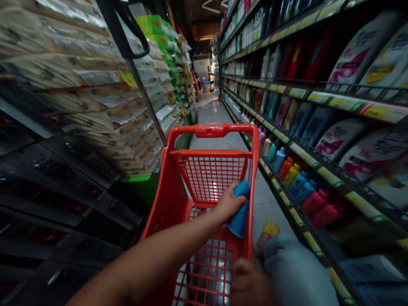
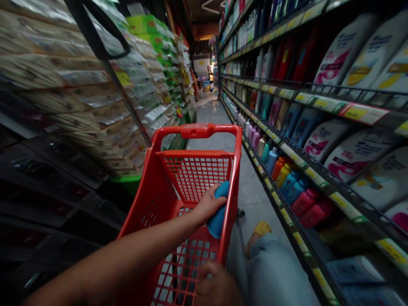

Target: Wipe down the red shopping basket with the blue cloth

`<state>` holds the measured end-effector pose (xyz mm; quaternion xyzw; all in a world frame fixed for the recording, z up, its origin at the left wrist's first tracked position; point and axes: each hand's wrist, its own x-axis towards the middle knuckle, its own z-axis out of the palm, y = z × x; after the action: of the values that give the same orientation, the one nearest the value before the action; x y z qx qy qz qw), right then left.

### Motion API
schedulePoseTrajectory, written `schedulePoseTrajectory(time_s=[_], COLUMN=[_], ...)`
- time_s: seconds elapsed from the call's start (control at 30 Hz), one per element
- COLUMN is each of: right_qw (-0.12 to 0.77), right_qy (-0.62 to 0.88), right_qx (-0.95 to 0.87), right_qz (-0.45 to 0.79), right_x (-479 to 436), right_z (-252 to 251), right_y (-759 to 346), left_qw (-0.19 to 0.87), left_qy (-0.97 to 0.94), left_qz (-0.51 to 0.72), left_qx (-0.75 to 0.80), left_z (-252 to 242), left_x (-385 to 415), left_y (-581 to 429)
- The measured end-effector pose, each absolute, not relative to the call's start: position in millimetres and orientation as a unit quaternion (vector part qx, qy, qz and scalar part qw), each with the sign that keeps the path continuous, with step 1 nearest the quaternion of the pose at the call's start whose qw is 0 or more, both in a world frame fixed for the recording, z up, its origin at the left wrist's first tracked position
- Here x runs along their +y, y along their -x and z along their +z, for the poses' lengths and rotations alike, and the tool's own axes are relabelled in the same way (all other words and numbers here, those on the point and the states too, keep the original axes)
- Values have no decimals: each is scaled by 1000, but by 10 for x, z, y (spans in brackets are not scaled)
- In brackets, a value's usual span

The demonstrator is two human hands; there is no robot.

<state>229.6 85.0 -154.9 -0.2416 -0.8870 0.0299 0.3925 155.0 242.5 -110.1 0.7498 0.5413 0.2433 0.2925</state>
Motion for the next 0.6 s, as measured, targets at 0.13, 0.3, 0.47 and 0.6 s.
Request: schedulePoseTrajectory(time_s=[0.13,0.3,0.47,0.6], right_qw=[318,129,85,153], right_qy=[275,309,339,355], right_qx=[-907,-941,-933,-916], right_qz=[27,54,87,106], right_x=[1028,1078,1012,989], right_z=[-1338,-1101,-914,-899], right_y=[-2246,-2261,-2286,-2277], left_qw=[148,18,-44,-82], left_qy=[-802,-909,-963,-956], left_qz=[250,141,-14,-130], left_qx=[522,391,266,250], left_z=[-1020,-1173,-1549,-1736], left_x=[2879,3207,3092,2864], left_y=[-1520,-1256,-745,-359])
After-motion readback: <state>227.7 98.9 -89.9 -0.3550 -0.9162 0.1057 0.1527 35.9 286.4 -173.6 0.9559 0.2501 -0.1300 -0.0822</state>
